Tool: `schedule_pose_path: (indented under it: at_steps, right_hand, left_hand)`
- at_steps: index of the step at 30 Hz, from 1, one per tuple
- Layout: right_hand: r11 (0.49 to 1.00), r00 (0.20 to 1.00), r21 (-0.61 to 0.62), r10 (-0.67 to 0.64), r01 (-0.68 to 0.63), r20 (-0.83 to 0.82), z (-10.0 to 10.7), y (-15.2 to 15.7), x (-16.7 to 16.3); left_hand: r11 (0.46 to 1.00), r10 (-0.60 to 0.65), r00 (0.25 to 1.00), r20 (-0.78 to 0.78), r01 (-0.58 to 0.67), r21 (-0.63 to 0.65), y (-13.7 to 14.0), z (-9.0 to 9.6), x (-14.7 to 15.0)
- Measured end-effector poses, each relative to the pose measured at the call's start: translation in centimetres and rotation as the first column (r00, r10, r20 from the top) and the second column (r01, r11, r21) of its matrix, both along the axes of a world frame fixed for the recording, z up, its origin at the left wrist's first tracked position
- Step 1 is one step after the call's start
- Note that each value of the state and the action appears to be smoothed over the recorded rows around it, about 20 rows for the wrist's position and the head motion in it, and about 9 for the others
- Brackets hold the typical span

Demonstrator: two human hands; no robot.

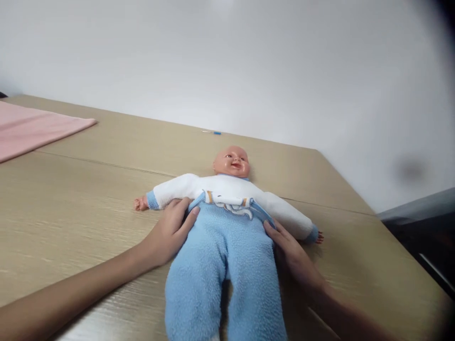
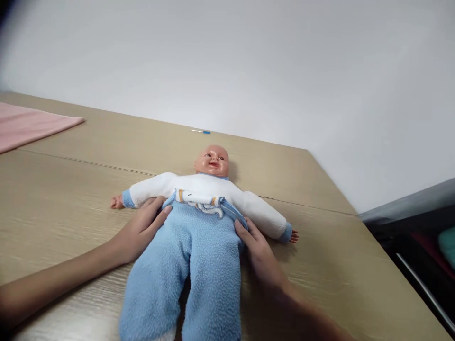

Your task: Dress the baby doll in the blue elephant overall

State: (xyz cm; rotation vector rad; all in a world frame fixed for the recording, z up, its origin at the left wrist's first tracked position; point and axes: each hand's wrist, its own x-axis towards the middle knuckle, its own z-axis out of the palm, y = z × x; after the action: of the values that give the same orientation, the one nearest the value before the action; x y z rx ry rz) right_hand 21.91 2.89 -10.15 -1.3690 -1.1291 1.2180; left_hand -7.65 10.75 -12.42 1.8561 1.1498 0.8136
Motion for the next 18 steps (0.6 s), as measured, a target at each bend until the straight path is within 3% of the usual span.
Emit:
schedule_pose_path:
  at_steps: [3, 5, 11, 18]
  right_hand:
    - [0.995, 0.952, -0.099, -0.054, 0.025, -0.301, -0.2, -0.3, -1.2]
    - [0.996, 0.927, -0.081, -0.056, 0.028, -0.371, -0.4, -0.4, -1.5]
    - [0.999, 0.928, -0.041, -0.019, 0.004, -0.372, -0.8, 0.6, -0.7]
    - [0.999, 0.977, -0.041, 0.023, -0.032, -0.214, -0.3, 2.6, 2.4]
  left_hand:
    - [0.993, 0.005, 0.993, 0.119, 0.009, -0.117, -0.2, 0.0, 0.1]
    - [0.979, 0.026, 0.964, 0.263, 0.030, -0.204, 0.0, -0.1, 0.1]
    - [0.946, 0.073, 0.879, 0.471, 0.089, -0.311, 1.0, -0.5, 0.2]
    - [0.927, -0.076, 0.894, 0.442, 0.226, -0.298, 3.7, -0.6, -0.9]
